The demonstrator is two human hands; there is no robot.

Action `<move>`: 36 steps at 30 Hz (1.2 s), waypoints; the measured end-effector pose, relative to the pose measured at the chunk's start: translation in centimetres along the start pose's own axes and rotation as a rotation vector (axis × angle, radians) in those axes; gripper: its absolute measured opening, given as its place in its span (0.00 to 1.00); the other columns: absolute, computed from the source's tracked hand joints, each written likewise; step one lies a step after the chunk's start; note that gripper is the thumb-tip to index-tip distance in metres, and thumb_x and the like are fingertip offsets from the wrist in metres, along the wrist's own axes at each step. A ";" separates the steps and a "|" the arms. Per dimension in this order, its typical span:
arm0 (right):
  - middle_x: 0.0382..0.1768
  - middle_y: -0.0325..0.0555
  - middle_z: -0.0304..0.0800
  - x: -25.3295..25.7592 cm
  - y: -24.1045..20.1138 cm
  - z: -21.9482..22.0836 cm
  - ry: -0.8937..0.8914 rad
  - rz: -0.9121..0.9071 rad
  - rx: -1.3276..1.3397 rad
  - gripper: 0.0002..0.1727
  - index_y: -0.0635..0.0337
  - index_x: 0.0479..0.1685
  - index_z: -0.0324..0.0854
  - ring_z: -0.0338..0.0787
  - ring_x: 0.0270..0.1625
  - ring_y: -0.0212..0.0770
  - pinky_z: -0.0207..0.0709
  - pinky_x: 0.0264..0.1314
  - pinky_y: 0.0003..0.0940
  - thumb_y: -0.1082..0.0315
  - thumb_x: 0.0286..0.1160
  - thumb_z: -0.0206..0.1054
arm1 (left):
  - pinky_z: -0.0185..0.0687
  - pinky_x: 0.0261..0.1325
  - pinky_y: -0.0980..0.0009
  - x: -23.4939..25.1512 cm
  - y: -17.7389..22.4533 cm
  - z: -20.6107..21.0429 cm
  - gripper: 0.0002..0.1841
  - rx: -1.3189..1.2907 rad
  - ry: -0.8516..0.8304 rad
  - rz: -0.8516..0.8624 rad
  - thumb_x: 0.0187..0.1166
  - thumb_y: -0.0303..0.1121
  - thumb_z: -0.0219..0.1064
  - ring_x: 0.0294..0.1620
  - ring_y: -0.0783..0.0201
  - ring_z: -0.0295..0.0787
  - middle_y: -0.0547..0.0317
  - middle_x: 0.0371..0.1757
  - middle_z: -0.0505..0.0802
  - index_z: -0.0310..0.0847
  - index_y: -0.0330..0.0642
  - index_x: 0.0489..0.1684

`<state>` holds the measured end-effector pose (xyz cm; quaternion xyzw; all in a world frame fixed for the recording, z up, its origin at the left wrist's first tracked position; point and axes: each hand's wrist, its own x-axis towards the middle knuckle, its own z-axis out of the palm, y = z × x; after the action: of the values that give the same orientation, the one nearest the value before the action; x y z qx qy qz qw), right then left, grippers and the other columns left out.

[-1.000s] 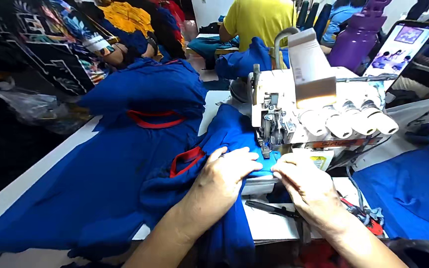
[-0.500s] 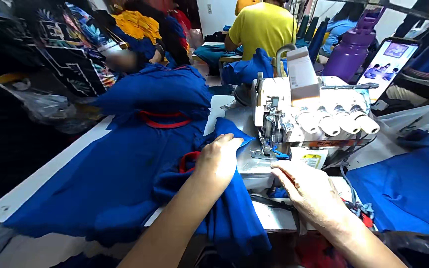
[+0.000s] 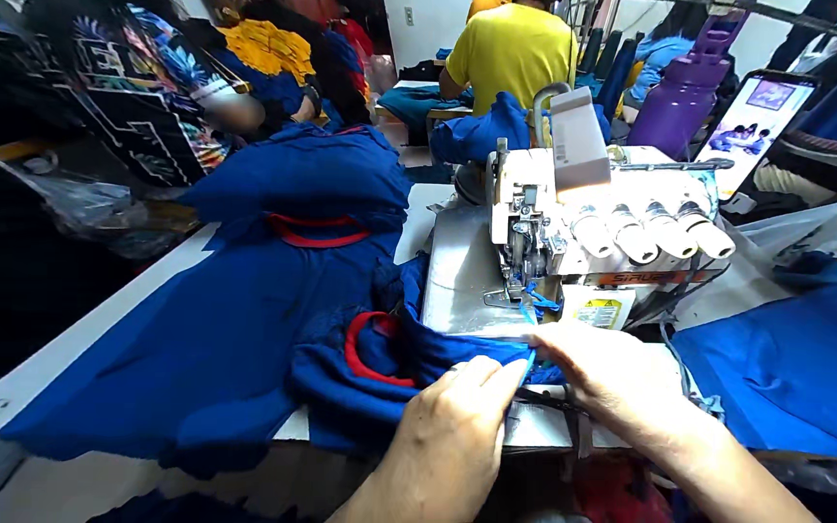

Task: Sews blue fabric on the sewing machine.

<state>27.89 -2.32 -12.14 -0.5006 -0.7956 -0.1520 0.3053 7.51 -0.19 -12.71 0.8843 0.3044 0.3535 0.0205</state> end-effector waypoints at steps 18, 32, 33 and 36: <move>0.43 0.55 0.94 -4.0 -9.3 -1.7 -0.163 0.556 0.926 0.15 0.78 0.49 0.85 0.93 0.48 0.32 0.83 0.57 0.30 0.73 0.67 0.71 | 0.78 0.60 0.82 0.8 3.9 -0.4 0.14 -0.545 0.210 -0.008 0.78 0.24 0.63 0.49 0.67 0.88 0.49 0.41 0.92 0.92 0.31 0.54; 0.47 0.18 0.91 -9.0 -4.7 -15.1 0.071 0.349 1.095 0.09 0.50 0.53 0.86 0.83 0.53 0.07 0.76 0.59 0.11 0.62 0.86 0.63 | 0.85 0.41 0.61 0.8 3.1 -2.5 0.09 -0.258 -0.115 0.294 0.72 0.27 0.70 0.34 0.49 0.89 0.45 0.31 0.91 0.95 0.37 0.44; 0.52 0.11 0.92 -9.6 -4.6 -14.9 0.143 0.370 1.159 0.12 0.38 0.60 0.88 0.84 0.56 0.06 0.77 0.61 0.11 0.58 0.86 0.62 | 0.86 0.43 0.60 1.1 3.0 -2.8 0.07 -0.254 -0.092 0.253 0.70 0.29 0.71 0.38 0.50 0.90 0.45 0.35 0.92 0.94 0.38 0.39; 0.57 0.09 0.92 -11.3 -5.2 -13.4 0.277 0.535 1.260 0.15 0.30 0.64 0.87 0.86 0.58 0.09 0.80 0.63 0.13 0.54 0.83 0.65 | 0.81 0.59 0.74 2.1 3.3 -5.1 0.07 -0.669 -0.221 0.060 0.75 0.26 0.66 0.55 0.70 0.87 0.53 0.47 0.93 0.89 0.33 0.33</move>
<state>31.25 -19.99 -8.78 -0.3829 -0.5354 0.3563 0.6631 7.17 -2.63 -6.81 0.8700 0.1417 0.3364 0.3315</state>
